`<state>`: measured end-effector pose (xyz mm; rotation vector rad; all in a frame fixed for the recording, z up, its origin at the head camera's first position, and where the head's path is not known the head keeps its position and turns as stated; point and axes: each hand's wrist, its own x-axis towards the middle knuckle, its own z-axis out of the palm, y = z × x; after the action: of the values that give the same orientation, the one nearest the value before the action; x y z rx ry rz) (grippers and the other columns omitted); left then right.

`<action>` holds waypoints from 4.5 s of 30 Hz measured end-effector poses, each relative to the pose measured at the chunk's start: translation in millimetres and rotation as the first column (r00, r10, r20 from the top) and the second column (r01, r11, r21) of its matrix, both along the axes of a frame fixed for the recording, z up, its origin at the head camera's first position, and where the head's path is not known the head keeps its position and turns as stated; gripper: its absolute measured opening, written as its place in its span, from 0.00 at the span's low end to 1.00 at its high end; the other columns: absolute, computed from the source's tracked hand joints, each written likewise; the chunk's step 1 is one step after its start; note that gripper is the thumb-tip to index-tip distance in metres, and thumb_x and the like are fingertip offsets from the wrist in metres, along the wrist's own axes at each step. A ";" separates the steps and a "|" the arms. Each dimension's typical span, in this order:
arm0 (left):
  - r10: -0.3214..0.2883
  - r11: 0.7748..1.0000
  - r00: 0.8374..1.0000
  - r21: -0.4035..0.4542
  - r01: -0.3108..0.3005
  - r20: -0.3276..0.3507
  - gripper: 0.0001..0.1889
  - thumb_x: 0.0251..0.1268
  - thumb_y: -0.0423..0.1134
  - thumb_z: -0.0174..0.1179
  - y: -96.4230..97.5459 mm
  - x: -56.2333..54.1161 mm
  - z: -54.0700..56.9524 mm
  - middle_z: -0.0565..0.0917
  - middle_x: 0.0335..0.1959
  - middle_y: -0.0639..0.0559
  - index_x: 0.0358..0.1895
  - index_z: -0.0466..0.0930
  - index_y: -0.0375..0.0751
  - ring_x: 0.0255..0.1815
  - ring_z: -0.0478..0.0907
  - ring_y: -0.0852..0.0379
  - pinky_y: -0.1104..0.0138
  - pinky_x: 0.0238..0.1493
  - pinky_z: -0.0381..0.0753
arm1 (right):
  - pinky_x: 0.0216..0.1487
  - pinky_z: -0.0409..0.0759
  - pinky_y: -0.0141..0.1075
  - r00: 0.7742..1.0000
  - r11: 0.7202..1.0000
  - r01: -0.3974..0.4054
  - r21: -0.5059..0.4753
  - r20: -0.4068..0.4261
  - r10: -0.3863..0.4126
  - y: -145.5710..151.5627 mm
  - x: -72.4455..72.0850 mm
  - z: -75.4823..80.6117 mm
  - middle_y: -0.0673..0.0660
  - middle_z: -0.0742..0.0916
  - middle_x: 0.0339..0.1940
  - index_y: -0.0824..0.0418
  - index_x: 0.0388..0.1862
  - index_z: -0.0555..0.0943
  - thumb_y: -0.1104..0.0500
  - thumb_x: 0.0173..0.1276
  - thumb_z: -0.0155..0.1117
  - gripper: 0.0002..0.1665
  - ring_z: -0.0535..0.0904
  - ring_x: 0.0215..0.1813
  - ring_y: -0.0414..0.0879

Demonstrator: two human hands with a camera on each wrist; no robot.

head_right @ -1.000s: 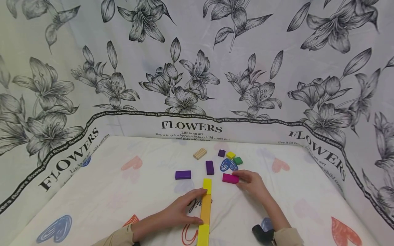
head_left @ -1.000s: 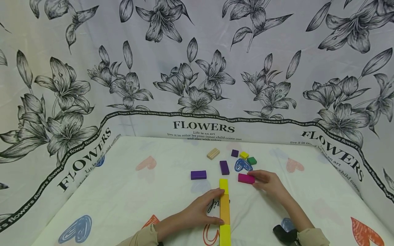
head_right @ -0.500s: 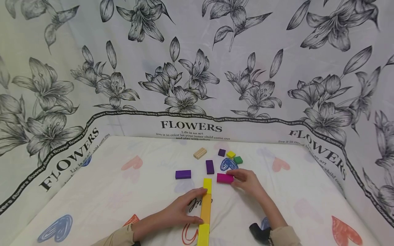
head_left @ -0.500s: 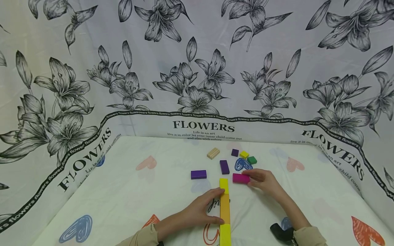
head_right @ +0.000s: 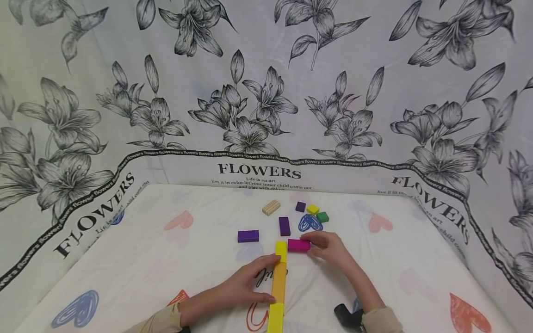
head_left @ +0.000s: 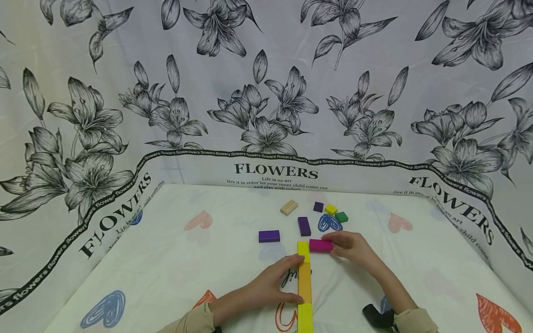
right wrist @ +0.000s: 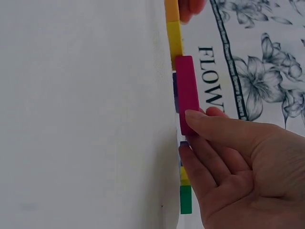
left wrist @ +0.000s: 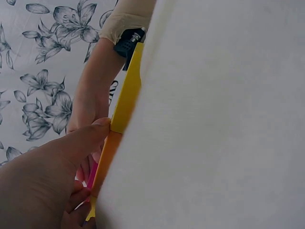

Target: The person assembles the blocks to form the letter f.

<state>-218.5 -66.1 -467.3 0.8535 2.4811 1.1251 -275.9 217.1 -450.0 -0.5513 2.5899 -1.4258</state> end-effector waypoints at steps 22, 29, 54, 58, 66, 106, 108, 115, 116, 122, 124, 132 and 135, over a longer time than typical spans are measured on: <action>0.007 1.000 1.000 -0.010 -0.007 0.007 0.44 0.53 0.59 0.69 -0.4 1.1 0.0 0.61 0.76 0.67 0.74 0.56 0.66 0.77 0.60 0.58 0.51 0.74 0.66 | 0.60 0.81 0.40 0.999 0.999 -0.045 -0.026 0.012 0.045 0.4 1.1 -2.1 0.65 0.84 0.58 0.64 0.60 0.78 0.67 0.63 0.67 0.24 0.79 0.62 0.61; 0.006 1.000 1.000 -0.003 -0.006 0.003 0.44 0.54 0.59 0.69 -0.4 0.9 0.3 0.61 0.76 0.67 0.74 0.56 0.67 0.77 0.60 0.58 0.52 0.75 0.65 | 0.60 0.82 0.39 0.999 0.999 -0.044 -0.017 0.010 0.044 0.3 0.5 -2.9 0.65 0.85 0.58 0.64 0.59 0.79 0.68 0.63 0.67 0.24 0.80 0.62 0.61; -0.006 1.000 1.000 -0.001 0.006 0.005 0.44 0.54 0.59 0.69 -0.4 0.3 1.4 0.62 0.75 0.66 0.74 0.56 0.65 0.76 0.61 0.59 0.53 0.75 0.65 | 0.61 0.80 0.41 0.999 0.999 -0.036 -0.006 -0.003 0.036 -2.4 0.5 -4.2 0.64 0.85 0.58 0.64 0.59 0.79 0.68 0.62 0.67 0.24 0.80 0.62 0.60; -0.004 1.000 1.000 0.002 0.004 0.008 0.44 0.54 0.59 0.69 -0.2 -0.3 1.0 0.62 0.75 0.66 0.74 0.56 0.66 0.76 0.61 0.59 0.53 0.75 0.65 | 0.61 0.80 0.42 1.000 1.000 -0.022 0.000 -0.002 0.022 -3.2 0.1 -4.6 0.63 0.85 0.58 0.63 0.59 0.80 0.69 0.62 0.67 0.24 0.80 0.62 0.59; -0.007 1.000 1.000 0.002 0.007 0.003 0.44 0.54 0.59 0.69 -0.8 -1.7 0.0 0.62 0.76 0.65 0.74 0.56 0.66 0.76 0.60 0.58 0.53 0.75 0.65 | 0.61 0.80 0.42 1.000 1.000 -0.018 0.000 -0.007 0.018 -3.6 0.5 -4.5 0.63 0.85 0.58 0.62 0.60 0.79 0.69 0.63 0.66 0.24 0.79 0.63 0.59; -0.019 1.000 1.000 0.005 0.019 -0.006 0.44 0.54 0.60 0.68 -1.2 -2.0 -0.2 0.61 0.76 0.65 0.74 0.56 0.65 0.76 0.60 0.58 0.53 0.75 0.65 | 0.69 0.72 0.51 0.989 0.988 0.149 -0.041 0.021 -0.149 -12.1 -16.6 -5.0 0.60 0.82 0.63 0.58 0.65 0.75 0.58 0.65 0.68 0.28 0.74 0.70 0.57; -0.017 1.000 1.000 0.004 0.017 -0.004 0.44 0.54 0.60 0.68 -1.3 -2.0 -0.4 0.61 0.76 0.65 0.74 0.56 0.65 0.76 0.60 0.59 0.53 0.75 0.65 | 0.69 0.72 0.51 0.990 0.989 0.142 -0.034 0.014 -0.141 -12.5 -16.9 -4.6 0.61 0.82 0.63 0.59 0.65 0.75 0.58 0.66 0.67 0.28 0.74 0.69 0.58; -0.023 1.000 1.000 0.009 0.023 -0.010 0.44 0.54 0.59 0.68 -1.5 -2.4 -1.1 0.61 0.76 0.65 0.74 0.56 0.65 0.76 0.61 0.58 0.54 0.75 0.65 | 0.68 0.72 0.50 0.989 0.989 0.145 -0.031 0.033 -0.144 -17.0 -15.4 -2.1 0.60 0.82 0.63 0.59 0.64 0.76 0.57 0.66 0.68 0.28 0.73 0.70 0.58; -0.023 1.000 1.000 0.010 0.023 -0.011 0.44 0.54 0.59 0.68 -1.6 -2.5 -1.4 0.61 0.76 0.65 0.74 0.56 0.65 0.76 0.61 0.58 0.53 0.75 0.64 | 0.68 0.73 0.50 0.989 0.989 0.143 -0.032 0.034 -0.142 -17.7 -14.8 -1.8 0.59 0.82 0.62 0.59 0.64 0.76 0.57 0.66 0.68 0.27 0.73 0.70 0.57; -0.024 1.000 1.000 0.014 0.024 -0.011 0.44 0.54 0.60 0.68 -1.7 -2.2 -0.8 0.61 0.76 0.64 0.74 0.56 0.64 0.77 0.60 0.58 0.52 0.75 0.64 | 0.69 0.72 0.51 0.995 0.994 0.102 -0.032 0.010 -0.102 -21.0 -10.1 0.5 0.58 0.83 0.62 0.57 0.63 0.77 0.57 0.66 0.68 0.26 0.74 0.70 0.56; -0.022 1.000 1.000 0.012 0.022 -0.008 0.44 0.54 0.60 0.68 -1.6 -2.1 -0.5 0.61 0.76 0.64 0.74 0.56 0.64 0.77 0.60 0.58 0.52 0.75 0.64 | 0.69 0.72 0.51 0.996 0.996 0.087 -0.033 0.003 -0.087 -21.5 -8.8 0.2 0.58 0.83 0.62 0.58 0.63 0.77 0.56 0.66 0.68 0.27 0.74 0.70 0.57; -0.002 1.000 1.000 0.009 0.002 0.014 0.44 0.53 0.60 0.69 -0.9 -1.5 0.5 0.61 0.76 0.65 0.74 0.57 0.66 0.77 0.60 0.58 0.51 0.74 0.65 | 0.68 0.73 0.52 0.995 0.995 0.095 -0.034 0.030 -0.094 -21.8 -5.6 -2.8 0.59 0.83 0.62 0.58 0.63 0.77 0.54 0.64 0.69 0.28 0.73 0.70 0.58; 0.014 1.000 1.000 0.014 -0.014 0.016 0.45 0.53 0.60 0.69 -1.2 -1.6 2.4 0.61 0.76 0.65 0.74 0.56 0.66 0.77 0.60 0.57 0.50 0.74 0.65 | 0.67 0.75 0.51 0.995 0.995 0.096 -0.026 0.032 -0.095 -20.4 -5.1 -3.2 0.59 0.83 0.61 0.58 0.63 0.77 0.55 0.64 0.69 0.27 0.74 0.70 0.58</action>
<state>-220.1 -67.3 -465.0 0.8292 2.4726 1.1513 -280.9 196.7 -453.2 -0.4100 2.6086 -1.4886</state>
